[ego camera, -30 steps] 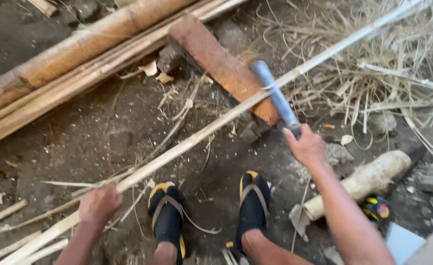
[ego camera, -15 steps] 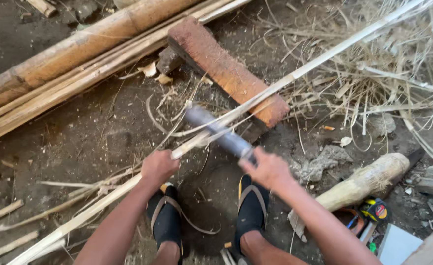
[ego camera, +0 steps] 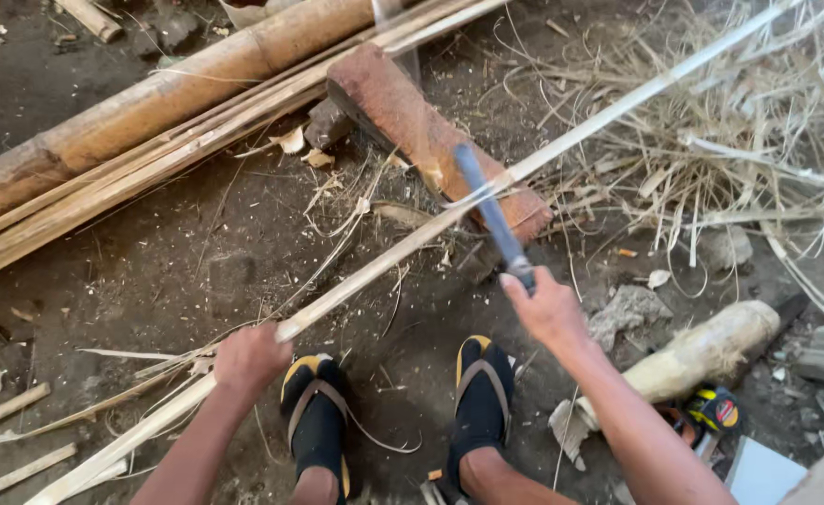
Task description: The person uses a machete to shave thin strips from a long bamboo pole resting on a wooden block. They repeatedly strike the bamboo to remove the outer layer, producing long shavings that accumulate on the ground.
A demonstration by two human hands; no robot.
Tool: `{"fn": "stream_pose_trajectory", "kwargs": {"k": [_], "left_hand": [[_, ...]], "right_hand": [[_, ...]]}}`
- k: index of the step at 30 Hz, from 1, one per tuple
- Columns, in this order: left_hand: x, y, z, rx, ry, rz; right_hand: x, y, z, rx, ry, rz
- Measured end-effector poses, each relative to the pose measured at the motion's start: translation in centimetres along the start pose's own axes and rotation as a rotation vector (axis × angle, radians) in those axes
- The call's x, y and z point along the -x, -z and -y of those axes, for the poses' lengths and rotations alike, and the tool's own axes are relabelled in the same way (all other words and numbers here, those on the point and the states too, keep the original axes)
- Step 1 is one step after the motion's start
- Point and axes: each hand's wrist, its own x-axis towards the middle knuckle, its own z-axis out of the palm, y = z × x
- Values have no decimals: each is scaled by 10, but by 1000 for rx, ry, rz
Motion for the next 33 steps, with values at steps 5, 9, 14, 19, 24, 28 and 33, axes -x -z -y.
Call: {"fn": "stream_pose_trajectory", "kwargs": {"k": [5,9,14,19,24,28,33], "left_hand": [[-6,0,-7,25,-56,20],[19,10,36,12,39,87],[6,-3,22,17,18,63],[9,-11,37,-74,56,36],[20,-19,90,-137,-13,-73],[-30,-17,1,23,-226,-120],[-66,5,-97,165,-119,101]], "right_hand": [[14,-14,11,205,396,184],[-2,6,6,274,147,4],[8,-17,15,14,211,79],[11,-27,13,176,291,106],[-40,4,-30,39,66,-72],[-25,-25,-15,-36,56,-54],[14,-26,31,171,305,94]]}}
